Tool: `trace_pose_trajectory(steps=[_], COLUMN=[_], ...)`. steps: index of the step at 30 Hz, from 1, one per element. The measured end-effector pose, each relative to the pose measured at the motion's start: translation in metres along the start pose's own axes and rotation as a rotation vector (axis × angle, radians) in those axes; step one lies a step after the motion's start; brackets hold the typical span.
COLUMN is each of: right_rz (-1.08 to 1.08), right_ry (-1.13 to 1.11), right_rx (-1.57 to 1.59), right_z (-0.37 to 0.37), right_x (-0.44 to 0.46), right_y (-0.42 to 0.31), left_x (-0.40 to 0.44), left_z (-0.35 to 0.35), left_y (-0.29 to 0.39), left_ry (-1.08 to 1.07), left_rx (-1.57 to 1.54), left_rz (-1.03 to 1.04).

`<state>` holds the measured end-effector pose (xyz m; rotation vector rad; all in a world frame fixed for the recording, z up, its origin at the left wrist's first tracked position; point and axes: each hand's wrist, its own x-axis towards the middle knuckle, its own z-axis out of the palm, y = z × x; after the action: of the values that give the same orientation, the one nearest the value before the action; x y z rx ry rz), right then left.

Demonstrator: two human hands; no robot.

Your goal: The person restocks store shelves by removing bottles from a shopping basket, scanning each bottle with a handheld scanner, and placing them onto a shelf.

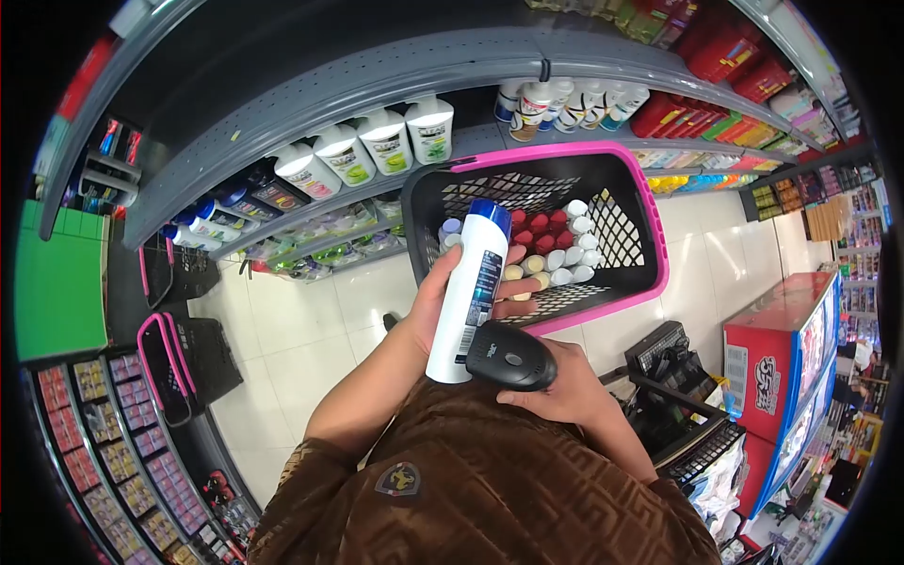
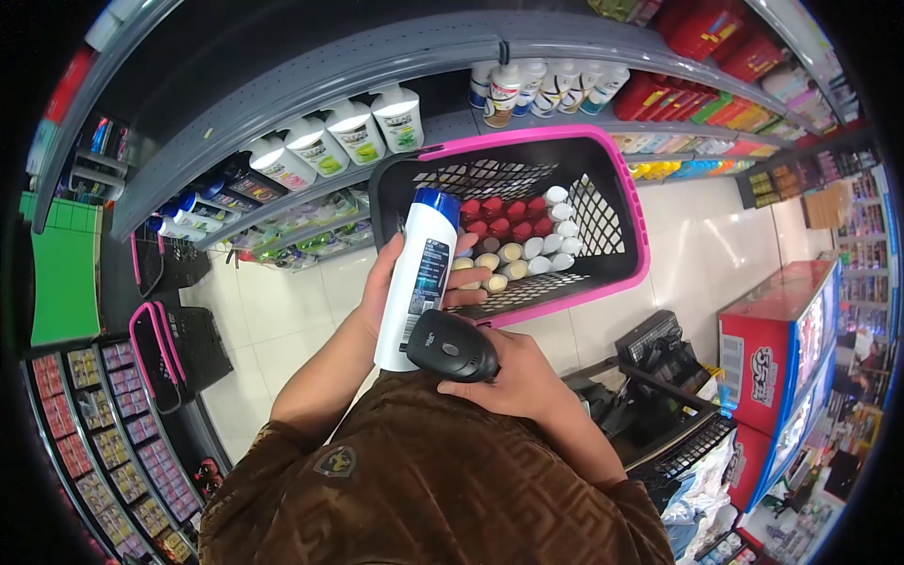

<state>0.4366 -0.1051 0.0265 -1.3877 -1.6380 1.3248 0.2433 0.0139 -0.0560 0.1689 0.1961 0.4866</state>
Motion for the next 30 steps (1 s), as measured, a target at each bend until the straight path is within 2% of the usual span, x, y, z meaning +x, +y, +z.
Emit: trace_pose_trajectory(steps=[9, 15, 17, 19, 20, 22, 23, 25, 30], right_rz=[-0.060, -0.106, -0.111, -0.027, -0.025, 0.016, 0.081, 0.046, 0.006], right_ry=[-0.022, 0.063, 0.133, 0.322, 0.335, 0.379, 0.374, 0.440, 0.546], right_rx=[-0.054, -0.090, -0.080, 0.228, 0.230, 0.323, 0.343, 0.385, 0.501], right_z=[0.003, -0.006, -0.008, -0.004, -0.005, -0.008, -0.009, -0.009, -0.012], right_x=[-0.002, -0.014, -0.020, -0.027, -0.030, -0.035, -0.040, -0.041, -0.044], right_y=[0.005, 0.013, 0.018, 0.030, 0.032, 0.036, 0.040, 0.042, 0.053], left_x=[-0.008, -0.003, 0.001, 0.006, 0.010, 0.016, 0.020, 0.024, 0.031], left_z=[-0.011, 0.010, 0.008, 0.011, 0.013, 0.021, 0.027, 0.042, 0.064], left_y=[-0.001, -0.012, -0.021, -0.030, -0.034, -0.037, -0.040, -0.045, -0.051], left_ry=[-0.068, -0.005, 0.113, 0.276, 0.379, 0.386, 0.368, 0.374, 0.318], left_rx=[-0.043, 0.052, 0.044, 0.096, 0.151, 0.158, 0.208, 0.265, 0.260], left_rz=[0.021, 0.097, 0.181, 0.231, 0.243, 0.202, 0.250, 0.317, 0.310])
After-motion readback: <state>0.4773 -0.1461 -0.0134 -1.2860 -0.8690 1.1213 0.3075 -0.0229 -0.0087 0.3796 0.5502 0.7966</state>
